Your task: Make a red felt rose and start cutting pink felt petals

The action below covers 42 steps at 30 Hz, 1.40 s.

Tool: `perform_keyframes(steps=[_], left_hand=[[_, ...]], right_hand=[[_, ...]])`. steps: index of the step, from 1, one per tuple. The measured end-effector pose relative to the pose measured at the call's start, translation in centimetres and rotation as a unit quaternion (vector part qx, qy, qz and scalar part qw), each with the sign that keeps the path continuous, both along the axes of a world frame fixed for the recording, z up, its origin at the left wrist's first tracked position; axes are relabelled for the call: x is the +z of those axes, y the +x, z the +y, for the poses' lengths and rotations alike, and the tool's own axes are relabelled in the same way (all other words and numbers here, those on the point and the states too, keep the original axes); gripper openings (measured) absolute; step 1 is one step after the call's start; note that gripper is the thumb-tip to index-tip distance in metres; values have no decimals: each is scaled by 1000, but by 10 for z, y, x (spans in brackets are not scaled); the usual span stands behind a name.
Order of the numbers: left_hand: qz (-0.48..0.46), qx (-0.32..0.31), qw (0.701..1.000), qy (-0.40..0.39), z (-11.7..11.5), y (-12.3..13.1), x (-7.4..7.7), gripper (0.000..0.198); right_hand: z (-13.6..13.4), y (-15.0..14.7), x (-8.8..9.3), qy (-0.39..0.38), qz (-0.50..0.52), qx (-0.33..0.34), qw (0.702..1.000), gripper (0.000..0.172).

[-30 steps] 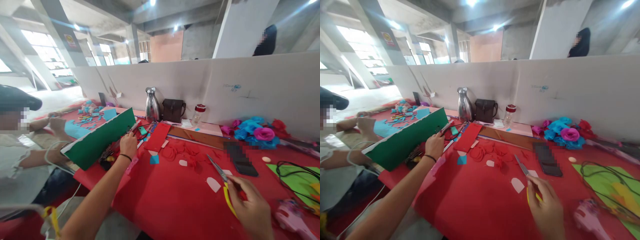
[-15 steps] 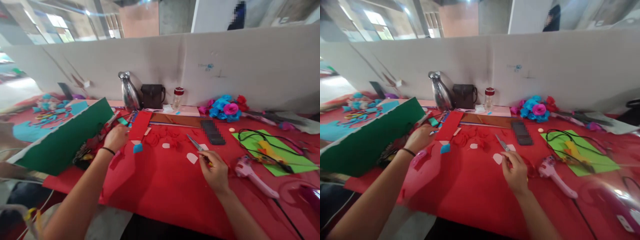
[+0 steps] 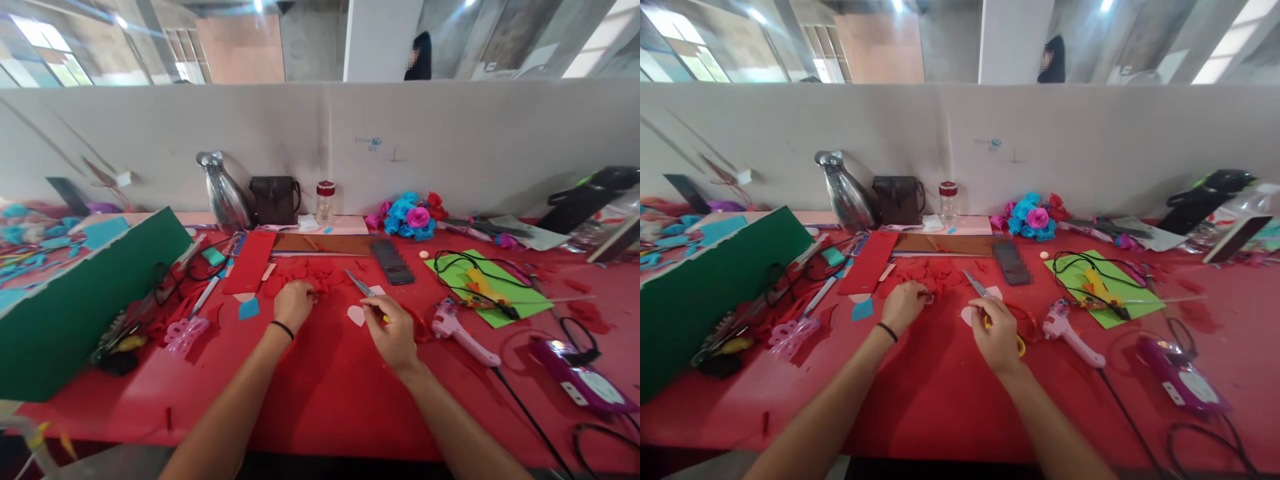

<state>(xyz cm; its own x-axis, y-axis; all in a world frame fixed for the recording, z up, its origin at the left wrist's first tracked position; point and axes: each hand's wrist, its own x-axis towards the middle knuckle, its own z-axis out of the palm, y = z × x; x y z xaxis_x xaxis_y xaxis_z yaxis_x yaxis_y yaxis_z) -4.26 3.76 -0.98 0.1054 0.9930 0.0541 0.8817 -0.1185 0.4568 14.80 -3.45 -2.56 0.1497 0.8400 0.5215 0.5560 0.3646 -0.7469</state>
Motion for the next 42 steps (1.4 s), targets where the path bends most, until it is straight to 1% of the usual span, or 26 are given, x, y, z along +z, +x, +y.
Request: perform_keyframes(steps=[1,2,3,4,5,6,7,8,9,11,14,16,18,21,24,27,30,33,36,39,42], left_hand=[[-43,6,999,-1,3,1,1,16],[-112,13,994,0,6,4,3,13],[-208,22,978,0,9,7,4,10],[-321,29,947,-2,10,11,5,7],[-429,31,903,-10,11,16,5,7],[-516,35,856,-20,11,20,5,9],[-575,36,817,-32,11,25,4,13],[-615,36,786,-42,9,28,2,15],[-639,31,767,-48,6,31,-1,17],[-659,13,750,-62,0,35,-4,17],[-652,-11,754,-73,-8,37,-5,19],[-638,-22,767,-64,-11,38,-2,20],[-620,-32,783,-46,-11,39,-1,19],[-591,-36,805,-16,-8,37,-4,15],[-566,-28,824,15,-4,34,-14,10],[-546,-15,837,45,-1,32,-23,10],[-528,-15,847,61,-1,32,-27,13],[-514,-39,854,69,-2,33,-26,16],[-501,-85,858,76,-2,33,-23,15],[-490,-107,861,87,-1,32,-21,14],[-475,-91,869,105,-1,31,-21,20]], right_hand=[[6,-2,5,-24,34,5,999,14],[13,-4,10,-47,73,12,996,14],[21,-6,15,-67,115,18,991,13],[29,-8,20,-84,157,24,984,13],[37,-9,23,-97,197,30,975,14],[43,-11,24,-106,229,36,967,14],[48,-12,24,-110,255,42,960,15],[51,-14,22,-112,275,49,954,15],[52,-15,18,-115,290,60,948,17],[50,-19,9,-127,309,90,938,19],[42,-24,1,-146,327,136,924,19],[38,-26,2,-149,346,147,914,20],[37,-25,5,-160,381,144,899,20],[36,-22,10,-187,461,148,855,13],[35,-20,15,-226,520,176,805,9],[32,-22,19,-270,548,185,770,13],[31,-25,22,-288,572,176,748,21],[31,-26,23,-285,582,169,742,24],[31,-25,22,-277,581,173,746,21],[33,-22,19,-261,564,188,760,17],[34,-19,16,-240,538,183,787,15]])
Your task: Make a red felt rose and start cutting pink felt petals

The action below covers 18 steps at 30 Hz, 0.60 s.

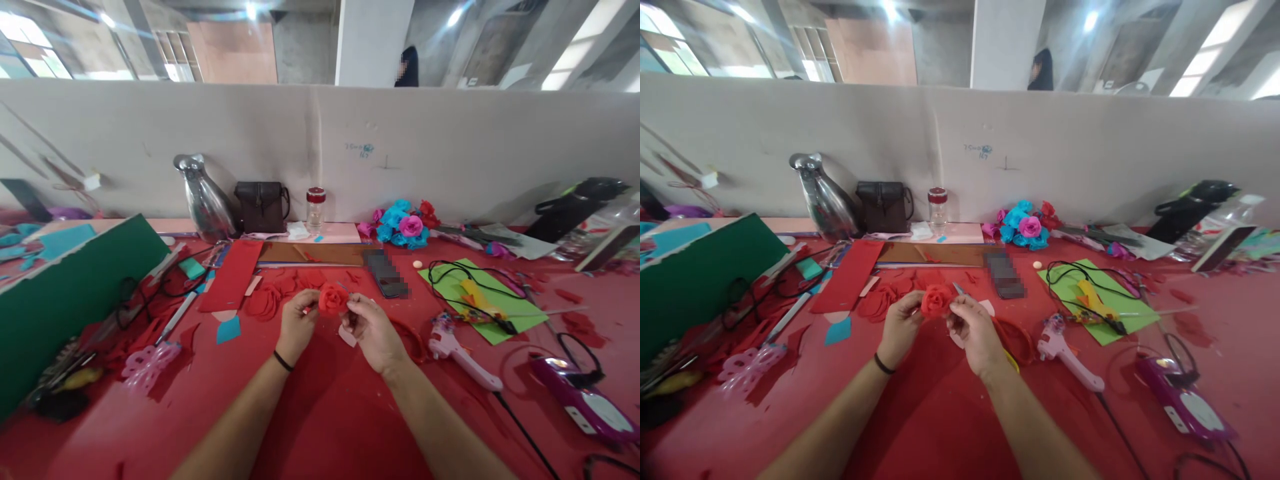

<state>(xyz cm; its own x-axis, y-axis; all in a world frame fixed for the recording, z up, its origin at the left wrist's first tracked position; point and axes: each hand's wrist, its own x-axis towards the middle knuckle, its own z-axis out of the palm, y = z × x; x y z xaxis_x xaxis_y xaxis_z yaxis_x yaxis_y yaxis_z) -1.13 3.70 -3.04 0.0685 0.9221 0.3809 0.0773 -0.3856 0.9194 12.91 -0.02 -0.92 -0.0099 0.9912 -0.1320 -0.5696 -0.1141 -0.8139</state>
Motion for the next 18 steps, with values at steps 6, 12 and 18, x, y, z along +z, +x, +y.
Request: perform_keyframes(steps=[6,12,18], left_hand=[[34,80,996,21,-1,-1,1,24],[0,82,996,-15,-3,3,-4,13],[-33,57,997,-34,-5,6,-7,14]], right_hand=[[0,-1,-4,31,-65,-87,994,11],[-1,-4,-8,28,-81,-130,988,14],[-2,-3,-6,40,-111,-94,988,11]])
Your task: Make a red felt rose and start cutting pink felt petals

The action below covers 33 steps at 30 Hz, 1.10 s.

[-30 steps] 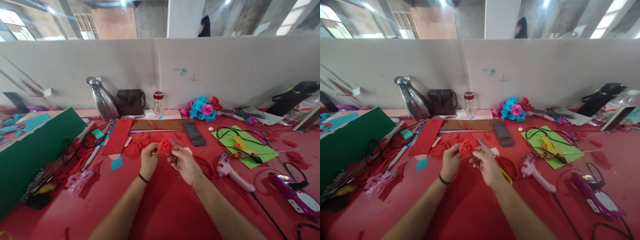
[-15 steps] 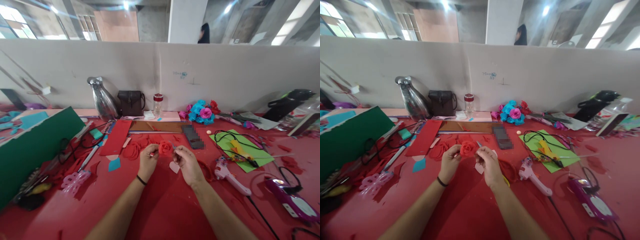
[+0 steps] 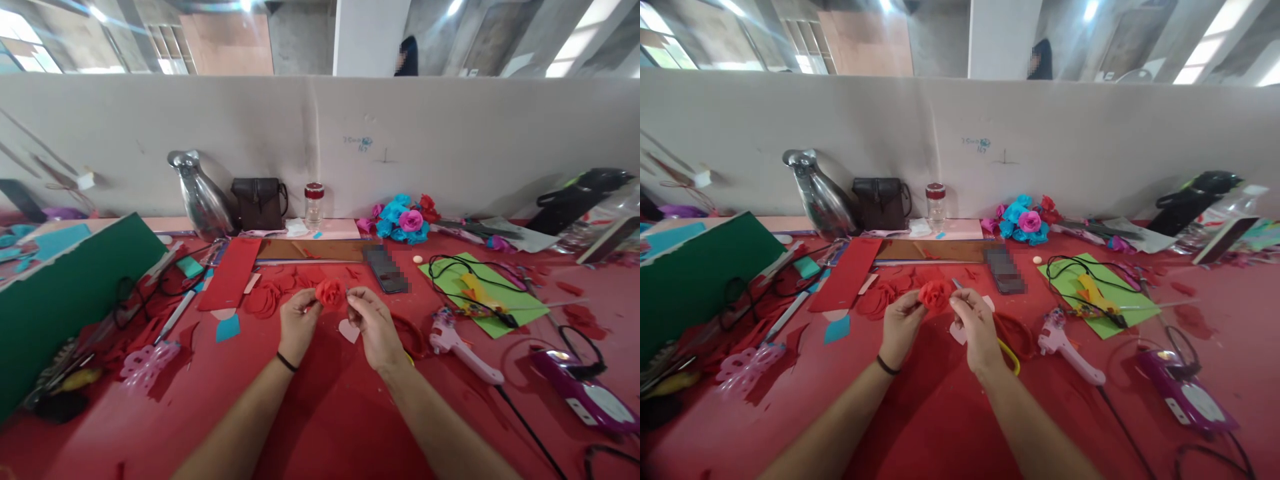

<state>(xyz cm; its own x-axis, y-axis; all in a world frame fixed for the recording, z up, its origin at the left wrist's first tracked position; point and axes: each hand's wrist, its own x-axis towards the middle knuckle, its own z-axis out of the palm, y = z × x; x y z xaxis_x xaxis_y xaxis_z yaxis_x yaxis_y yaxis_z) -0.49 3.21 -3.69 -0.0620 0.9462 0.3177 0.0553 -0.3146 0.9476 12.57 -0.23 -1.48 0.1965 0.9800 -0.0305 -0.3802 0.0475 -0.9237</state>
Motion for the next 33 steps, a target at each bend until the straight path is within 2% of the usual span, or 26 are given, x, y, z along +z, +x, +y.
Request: perform_keyframes(steps=[7,11,16,20,24,33], left_hand=[[-88,-24,994,-60,-1,6,-1,11],[-158,-5,982,-102,-4,10,0,11],[-210,-1,968,-134,-6,12,4,14],[-179,0,978,-107,-5,11,2,15],[-147,-4,985,-87,-5,11,0,18],[-121,10,991,-62,-4,9,-2,20]], right_hand=[[2,1,1,-8,8,-40,999,13],[0,-3,0,-3,15,-76,997,16],[-7,-14,0,-26,26,-32,999,20],[-8,-16,2,-33,55,1,998,24],[-7,-13,2,-42,80,3,996,24],[-8,-14,4,-44,55,19,997,22]])
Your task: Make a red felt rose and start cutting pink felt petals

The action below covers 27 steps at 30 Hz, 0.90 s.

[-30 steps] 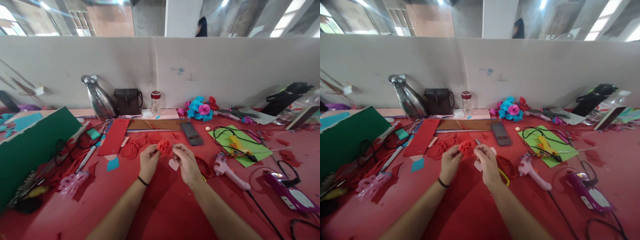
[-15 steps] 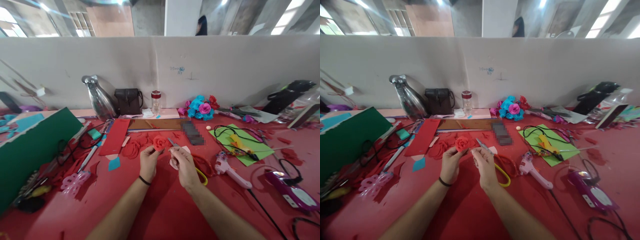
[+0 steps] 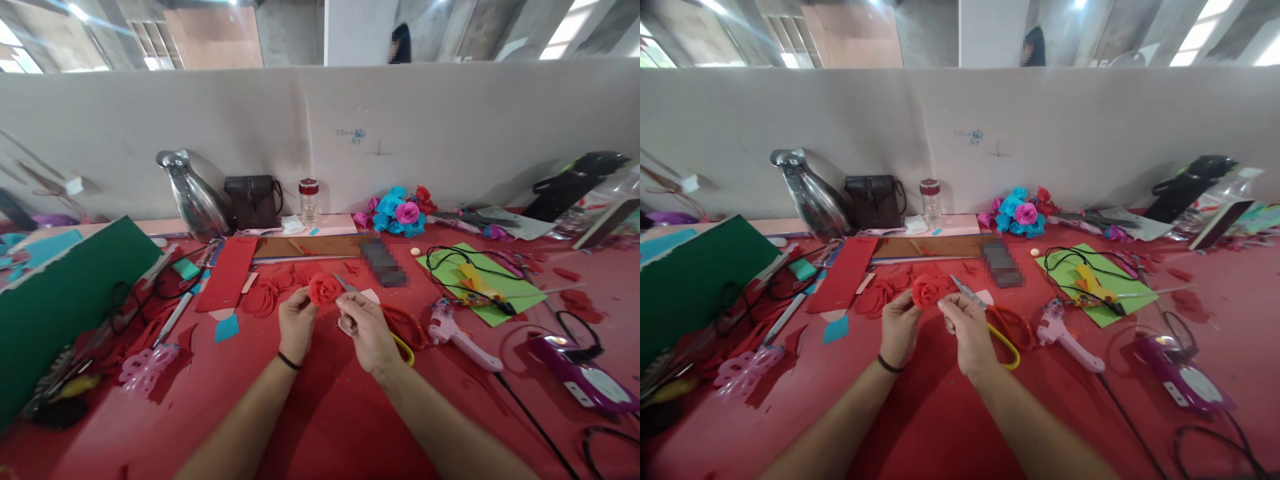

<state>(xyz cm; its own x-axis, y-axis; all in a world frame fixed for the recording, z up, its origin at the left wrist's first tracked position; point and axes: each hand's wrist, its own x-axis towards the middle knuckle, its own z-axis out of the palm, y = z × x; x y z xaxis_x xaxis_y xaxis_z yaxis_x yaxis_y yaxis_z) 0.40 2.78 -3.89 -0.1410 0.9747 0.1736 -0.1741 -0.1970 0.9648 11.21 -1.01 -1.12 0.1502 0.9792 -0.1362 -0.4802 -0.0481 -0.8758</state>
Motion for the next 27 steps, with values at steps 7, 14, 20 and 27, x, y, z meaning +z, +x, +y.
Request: perform_keyframes(steps=[7,14,20,27], left_hand=[[-25,-1,1000,-10,1,1,0,20],[-12,-12,1000,-4,1,0,2,20],[-13,1,1000,-6,1,-1,3,21],[2,-50,999,2,-5,0,9,16]], right_hand=[[0,1,-1,-1,13,-8,1000,19],[0,1,1,-11,2,4,1000,26],[-1,0,0,-2,-14,-10,1000,22],[1,4,0,14,18,-18,1000,22]])
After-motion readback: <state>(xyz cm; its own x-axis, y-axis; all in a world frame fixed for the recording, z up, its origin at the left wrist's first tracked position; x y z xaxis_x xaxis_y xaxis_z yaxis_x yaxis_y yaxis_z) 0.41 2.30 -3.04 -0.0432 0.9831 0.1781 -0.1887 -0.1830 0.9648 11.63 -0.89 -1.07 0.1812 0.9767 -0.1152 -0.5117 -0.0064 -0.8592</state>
